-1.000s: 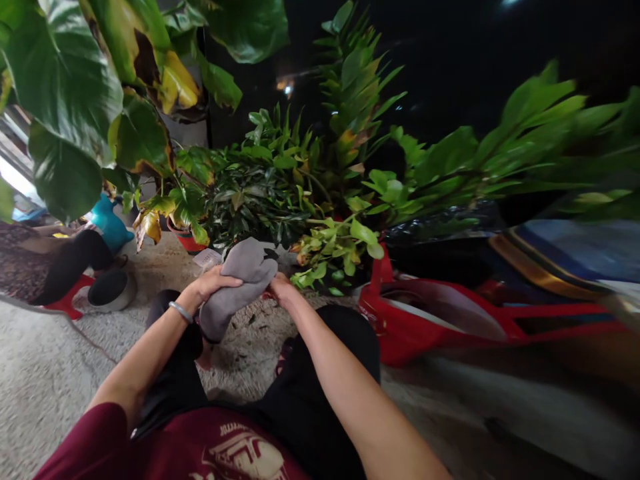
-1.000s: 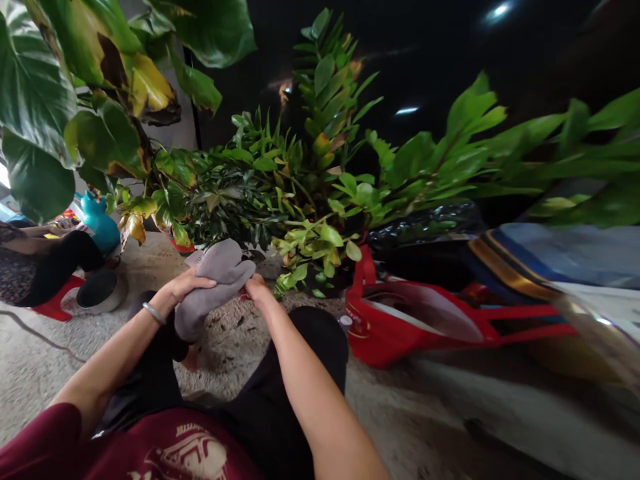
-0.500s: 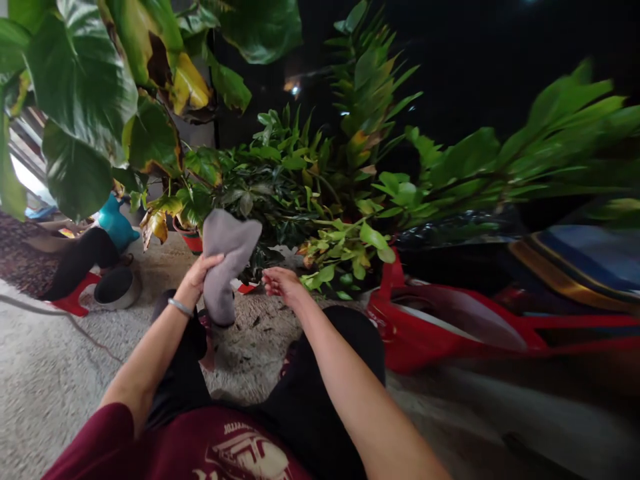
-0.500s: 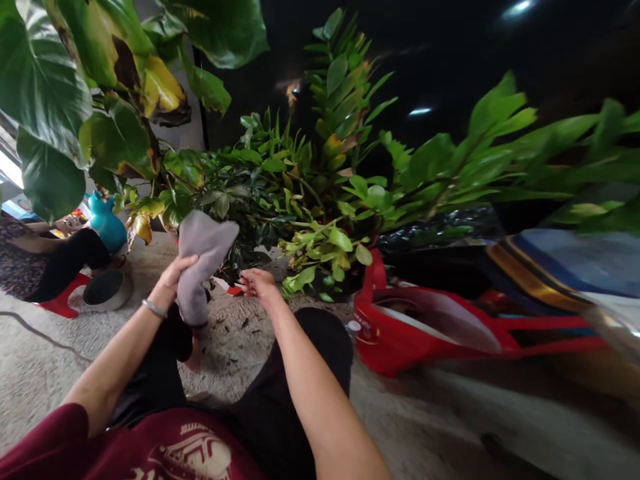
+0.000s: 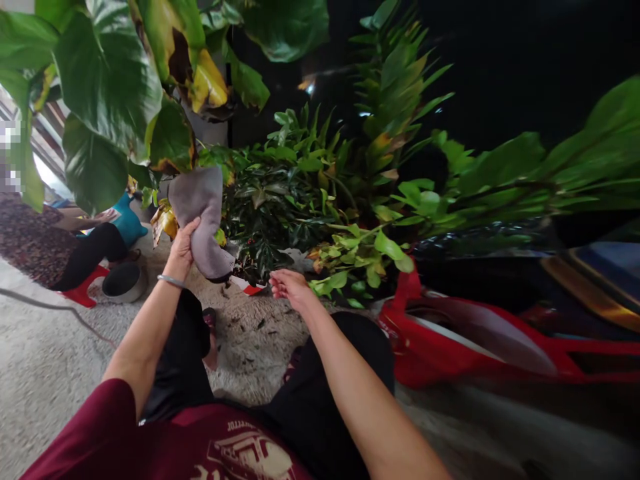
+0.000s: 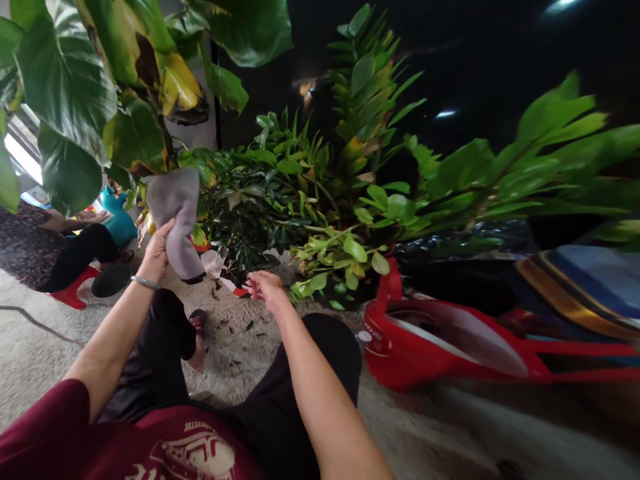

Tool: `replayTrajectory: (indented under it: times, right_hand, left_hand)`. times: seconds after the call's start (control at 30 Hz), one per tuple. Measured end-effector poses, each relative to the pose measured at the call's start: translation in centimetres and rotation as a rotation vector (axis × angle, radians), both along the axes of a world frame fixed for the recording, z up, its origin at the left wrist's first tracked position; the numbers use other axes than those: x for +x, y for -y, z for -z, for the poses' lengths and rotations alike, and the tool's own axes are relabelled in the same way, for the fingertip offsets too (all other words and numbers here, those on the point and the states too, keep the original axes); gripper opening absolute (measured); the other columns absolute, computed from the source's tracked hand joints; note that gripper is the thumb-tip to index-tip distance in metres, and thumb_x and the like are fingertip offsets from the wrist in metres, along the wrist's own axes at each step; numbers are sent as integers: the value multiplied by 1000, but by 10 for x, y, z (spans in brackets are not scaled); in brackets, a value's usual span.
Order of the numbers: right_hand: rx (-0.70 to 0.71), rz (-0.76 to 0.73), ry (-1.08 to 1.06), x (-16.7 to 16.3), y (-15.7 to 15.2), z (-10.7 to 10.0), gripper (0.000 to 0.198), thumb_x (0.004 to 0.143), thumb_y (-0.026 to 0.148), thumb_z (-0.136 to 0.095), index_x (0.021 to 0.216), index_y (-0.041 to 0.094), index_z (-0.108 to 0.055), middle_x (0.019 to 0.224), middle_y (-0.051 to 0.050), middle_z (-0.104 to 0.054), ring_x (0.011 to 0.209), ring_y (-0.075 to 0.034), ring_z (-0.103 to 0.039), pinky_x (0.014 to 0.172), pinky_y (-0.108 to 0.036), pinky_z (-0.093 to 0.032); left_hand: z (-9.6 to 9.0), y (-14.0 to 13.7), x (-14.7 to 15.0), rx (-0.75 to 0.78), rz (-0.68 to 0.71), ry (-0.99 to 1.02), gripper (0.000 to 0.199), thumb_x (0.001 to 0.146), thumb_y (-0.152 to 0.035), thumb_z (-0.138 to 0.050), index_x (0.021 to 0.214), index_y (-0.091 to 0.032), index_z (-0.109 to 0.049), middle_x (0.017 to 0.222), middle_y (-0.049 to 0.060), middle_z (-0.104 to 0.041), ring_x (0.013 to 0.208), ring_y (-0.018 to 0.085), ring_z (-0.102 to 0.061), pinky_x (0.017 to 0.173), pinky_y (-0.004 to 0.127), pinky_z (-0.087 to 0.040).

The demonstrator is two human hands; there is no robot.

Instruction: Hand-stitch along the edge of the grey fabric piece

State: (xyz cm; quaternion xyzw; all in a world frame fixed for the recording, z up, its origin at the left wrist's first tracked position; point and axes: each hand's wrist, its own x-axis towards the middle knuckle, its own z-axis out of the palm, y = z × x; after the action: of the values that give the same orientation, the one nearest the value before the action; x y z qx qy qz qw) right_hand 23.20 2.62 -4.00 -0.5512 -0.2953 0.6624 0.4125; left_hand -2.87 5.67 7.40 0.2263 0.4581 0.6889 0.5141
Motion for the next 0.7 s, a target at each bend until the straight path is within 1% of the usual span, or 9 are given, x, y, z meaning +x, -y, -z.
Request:
replayTrajectory:
  times: [0.07,0.17,0.23,0.3,0.37,0.47,0.53,0.6,0.7]
  right_hand:
    - [-9,9,10,1,-1,1,12,80,15,-71,72,17,-62,55,1,-67,37,-9,-56,36,-19,-46]
    - [-8,12,19,5,-1,4,9,80,15,-71,74,17,-64,56,1,-68,38,-9,-57,37,-18,-47]
    - [-5,6,33,7,-1,5,10,80,16,-72,74,17,-64,57,1,-68,38,-9,-57,37,-17,-47]
    - [-8,-3,42,7,-1,5,11,80,16,-72,73,17,-64,57,0,-69,39,-9,-57,37,-18,-47]
    - [-10,-13,37,6,0,4,11,80,16,-72,73,17,-64,57,1,-68,39,-9,-57,37,-18,-47]
    - [-3,-21,25,3,0,2,11,79,16,-73,73,17,-64,56,1,-67,40,-9,-57,38,-17,-47]
    - [-2,-14,29,2,1,0,12,78,16,-74,73,17,-63,56,1,-67,39,-9,-56,38,-17,-47]
    - [-6,-2,36,2,1,-1,13,79,16,-73,72,16,-62,55,1,-66,38,-9,-56,37,-18,-46]
    - [-15,14,42,3,0,-3,12,82,14,-69,72,16,-63,55,0,-67,38,-10,-56,37,-19,-46]
  left_hand:
    - [27,14,5,-130,17,-46,31,70,-16,-79,101,-11,-73,79,5,-77,66,18,-72,70,28,-62]
    - [74,61,16,-312,72,-38,32,67,-15,-81,97,-9,-72,77,7,-77,60,20,-70,61,30,-61]
    - [90,91,24,-393,114,-2,30,64,-12,-81,93,-9,-72,75,8,-76,57,20,-70,59,30,-60]
    - [84,103,29,-364,143,16,32,62,-12,-82,93,-10,-72,75,7,-76,58,20,-70,59,30,-61]
    - [60,93,27,-211,122,12,36,62,-15,-84,96,-12,-73,79,6,-78,62,20,-72,62,28,-61]
    - [11,48,16,95,0,10,40,64,-19,-85,103,-15,-74,88,3,-79,74,19,-74,73,25,-61]
    - [-9,15,9,175,-39,25,36,69,-19,-82,104,-16,-75,90,3,-80,79,18,-75,78,24,-60]
    - [-7,-4,7,106,-33,26,30,73,-18,-78,102,-14,-75,85,3,-79,74,16,-74,77,25,-60]
    - [31,10,15,-136,53,-20,25,74,-15,-76,98,-10,-74,73,4,-76,60,17,-70,67,27,-60]
